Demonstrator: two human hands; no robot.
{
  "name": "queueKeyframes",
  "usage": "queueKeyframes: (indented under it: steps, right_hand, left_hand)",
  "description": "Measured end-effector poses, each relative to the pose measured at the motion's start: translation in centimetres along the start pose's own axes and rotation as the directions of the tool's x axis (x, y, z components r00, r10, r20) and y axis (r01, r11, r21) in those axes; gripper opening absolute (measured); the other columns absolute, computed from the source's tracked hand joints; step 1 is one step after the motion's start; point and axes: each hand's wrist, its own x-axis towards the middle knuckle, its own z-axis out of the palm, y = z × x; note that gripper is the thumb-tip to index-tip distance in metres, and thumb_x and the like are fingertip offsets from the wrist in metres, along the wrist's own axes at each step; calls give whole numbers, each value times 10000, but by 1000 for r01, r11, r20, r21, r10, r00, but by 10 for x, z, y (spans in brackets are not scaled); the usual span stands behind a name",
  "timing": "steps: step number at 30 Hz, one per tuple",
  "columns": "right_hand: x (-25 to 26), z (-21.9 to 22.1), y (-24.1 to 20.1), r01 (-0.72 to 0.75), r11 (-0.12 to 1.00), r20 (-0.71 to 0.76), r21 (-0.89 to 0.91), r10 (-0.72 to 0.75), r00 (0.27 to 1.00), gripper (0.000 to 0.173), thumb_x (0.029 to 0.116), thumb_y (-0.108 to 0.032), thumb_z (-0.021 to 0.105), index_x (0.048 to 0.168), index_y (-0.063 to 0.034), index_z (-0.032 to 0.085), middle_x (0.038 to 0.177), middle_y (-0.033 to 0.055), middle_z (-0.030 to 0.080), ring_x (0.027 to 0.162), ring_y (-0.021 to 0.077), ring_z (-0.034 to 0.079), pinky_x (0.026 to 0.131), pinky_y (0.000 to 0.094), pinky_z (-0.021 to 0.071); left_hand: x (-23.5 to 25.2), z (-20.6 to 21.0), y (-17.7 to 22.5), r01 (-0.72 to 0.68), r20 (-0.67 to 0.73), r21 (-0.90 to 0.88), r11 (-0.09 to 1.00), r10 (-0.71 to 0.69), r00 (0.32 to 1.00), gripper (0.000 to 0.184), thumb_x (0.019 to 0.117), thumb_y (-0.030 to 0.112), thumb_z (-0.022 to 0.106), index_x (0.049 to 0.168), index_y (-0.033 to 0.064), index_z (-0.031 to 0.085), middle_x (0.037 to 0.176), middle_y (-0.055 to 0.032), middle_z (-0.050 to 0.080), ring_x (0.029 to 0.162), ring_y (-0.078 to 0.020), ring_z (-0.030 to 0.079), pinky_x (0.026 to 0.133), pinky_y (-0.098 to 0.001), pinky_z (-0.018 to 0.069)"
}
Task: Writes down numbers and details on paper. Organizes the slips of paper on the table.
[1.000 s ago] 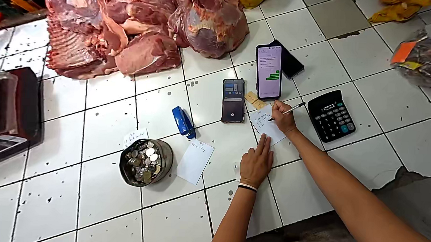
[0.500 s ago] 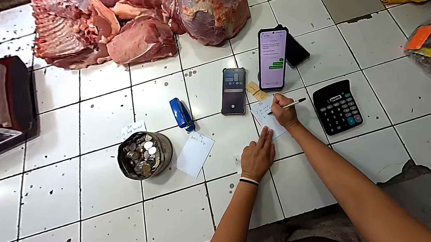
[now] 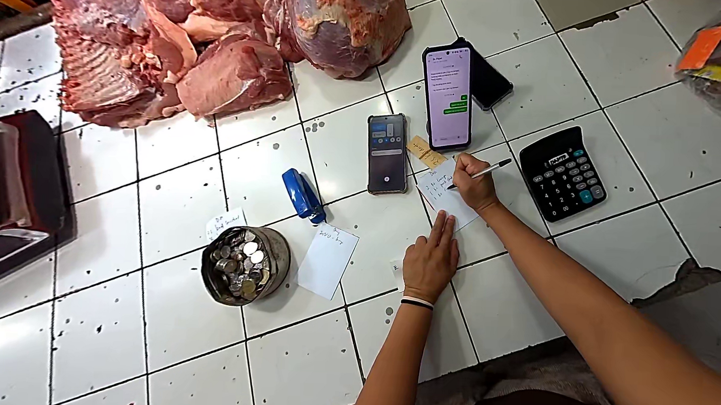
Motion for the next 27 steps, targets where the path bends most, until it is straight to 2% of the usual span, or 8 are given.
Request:
queueKeyframes:
  steps: [3,15,27]
  right_hand:
    - [-1,0,-2,0,998,22,-61,1,1000,174,825,-32,506,679,-103,444,540,-58,343,477,39,340,491,242,282]
    - [0,0,-2,9,996,20,-90,-7,1000,186,837,-34,505,670,-94,449,548,-40,364,491,64,368,501,268,302]
    - [-1,1,-3,0,991,-39,-135,-6,999,187,844,-36,494,673,-95,447,538,-39,356,484,71,365,498,275,298]
  left_hand:
    - [0,0,0,0,10,-4,1000,0,1000,446,1002,251,465,1383,135,666,1422,-46,640,714,-266,688,546,-401,483]
    - [0,2,-1,-4,-15,12,1000,4,1000,438,994,247,474,1365,146,683,1404,-39,654,694,-255,683,539,-393,480]
    - [1,1,0,-2,-10,15,1000,2,1000,441,993,245,469,1367,151,682,1408,-24,652,691,-245,681,537,-388,478]
